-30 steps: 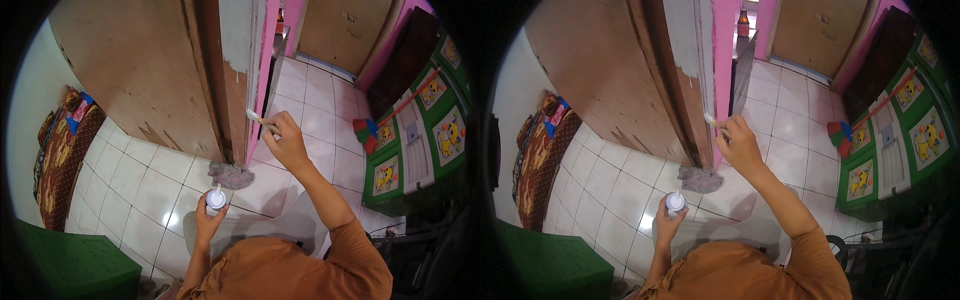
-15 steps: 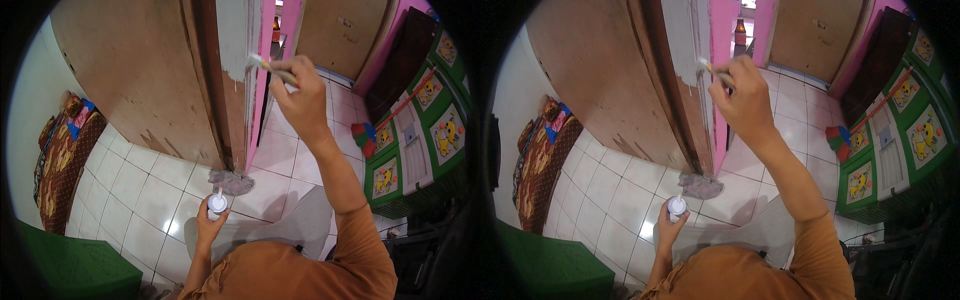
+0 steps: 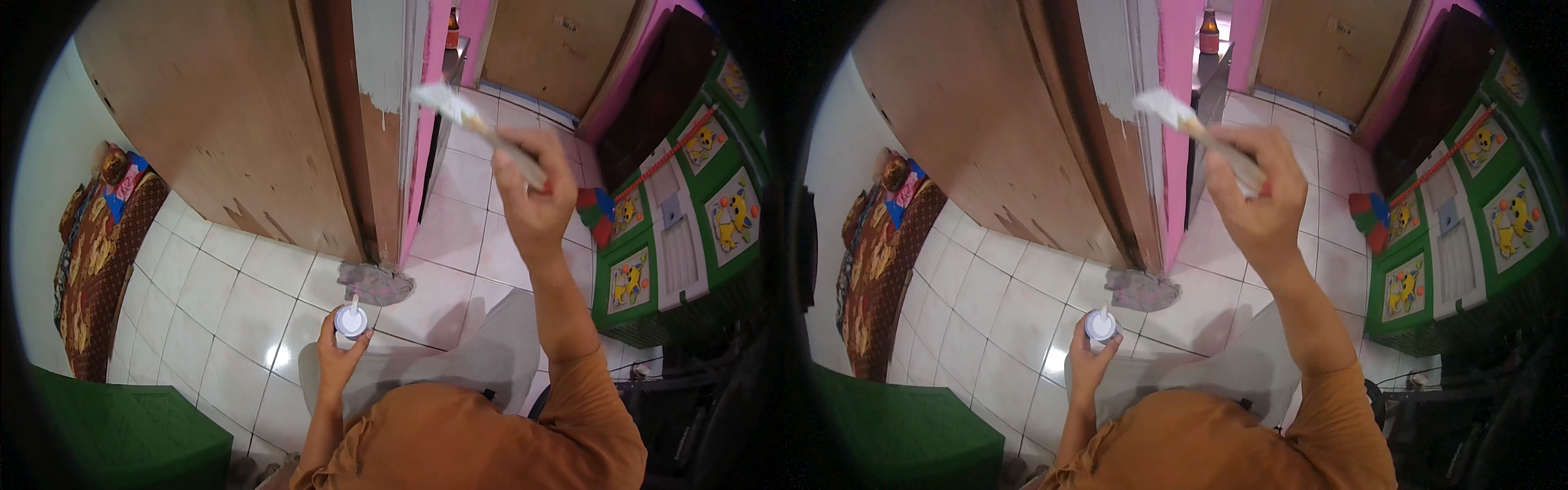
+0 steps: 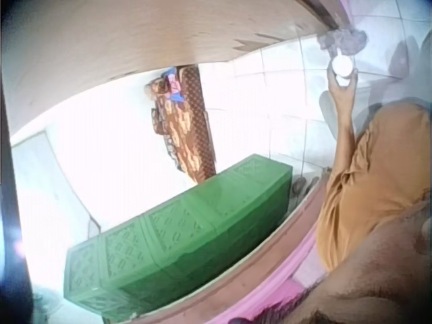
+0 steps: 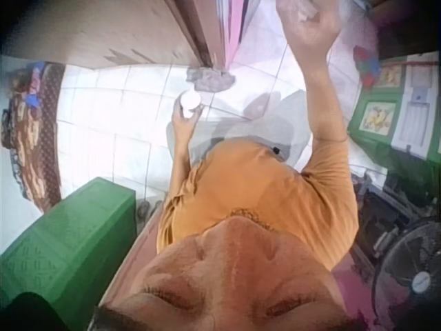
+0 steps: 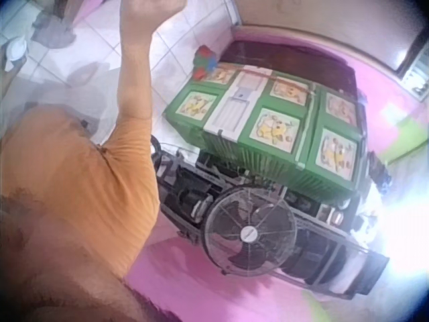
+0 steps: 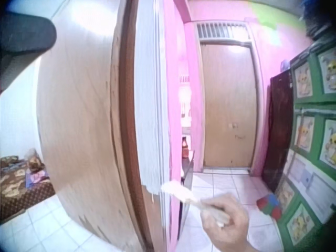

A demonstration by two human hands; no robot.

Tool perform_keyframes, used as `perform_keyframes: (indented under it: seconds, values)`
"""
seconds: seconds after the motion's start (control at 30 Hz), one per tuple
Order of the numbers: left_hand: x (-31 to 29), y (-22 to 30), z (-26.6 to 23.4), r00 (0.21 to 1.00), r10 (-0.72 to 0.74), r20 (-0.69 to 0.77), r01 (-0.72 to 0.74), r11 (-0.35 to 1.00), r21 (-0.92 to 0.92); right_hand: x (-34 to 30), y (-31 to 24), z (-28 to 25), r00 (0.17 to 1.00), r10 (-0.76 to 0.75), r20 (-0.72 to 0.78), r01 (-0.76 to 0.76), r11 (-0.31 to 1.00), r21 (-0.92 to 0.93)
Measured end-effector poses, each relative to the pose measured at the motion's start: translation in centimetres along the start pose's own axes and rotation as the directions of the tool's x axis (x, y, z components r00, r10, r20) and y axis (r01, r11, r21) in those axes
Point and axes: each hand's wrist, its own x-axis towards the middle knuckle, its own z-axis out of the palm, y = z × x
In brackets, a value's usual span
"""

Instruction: The person paints a doorframe and wall edge by dipping a paintbrush into a small container of white paint and applying the paint along the surface.

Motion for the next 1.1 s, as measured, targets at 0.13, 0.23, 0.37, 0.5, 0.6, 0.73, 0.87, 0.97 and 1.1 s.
perform_keyframes:
  seconds: [0.13,0.23,0.37,0.5,0.6,0.73,0.87,0.97,1.1]
  values:
    - [1.4,-3.0,0.9,0.999,0.013,-0.052,-0.015,0.999,-0.031,-8.3,3.3,0.4,0.910,0.368,0.191,-0.399,0.903,0.158]
    - [4.2,-4.4,1.3,0.999,0.021,0.041,-0.021,1.000,0.008,-12.7,4.1,1.0,0.786,0.539,0.303,-0.612,0.748,0.256]
    - [6.0,-6.4,2.5,0.997,0.053,0.056,-0.052,0.998,-0.019,-16.2,2.4,1.9,0.711,0.556,0.430,-0.678,0.704,0.210]
    - [6.6,-7.8,3.8,0.993,0.107,0.048,-0.107,0.994,-0.009,-17.5,1.4,3.2,0.660,0.545,0.516,-0.672,0.736,0.082]
    - [6.5,-7.5,4.7,0.992,0.116,0.057,-0.116,0.993,-0.019,-18.0,1.9,3.7,0.678,0.442,0.587,-0.544,0.839,-0.003]
    - [6.7,-6.5,5.1,0.987,0.145,0.062,-0.147,0.989,0.027,-18.7,2.6,4.6,0.668,0.406,0.624,-0.502,0.864,-0.024]
    - [7.0,-6.6,4.8,0.976,0.207,0.062,-0.211,0.975,0.075,-18.7,2.6,5.8,0.682,0.371,0.631,-0.467,0.884,-0.016]
    - [7.2,-6.8,4.6,0.974,0.217,0.070,-0.223,0.972,0.075,-18.1,2.1,6.2,0.589,0.414,0.694,-0.495,0.864,-0.095]
    - [7.3,-6.9,4.5,0.968,0.234,0.087,-0.242,0.967,0.086,-18.5,2.2,6.9,0.599,0.387,0.700,-0.457,0.884,-0.098]
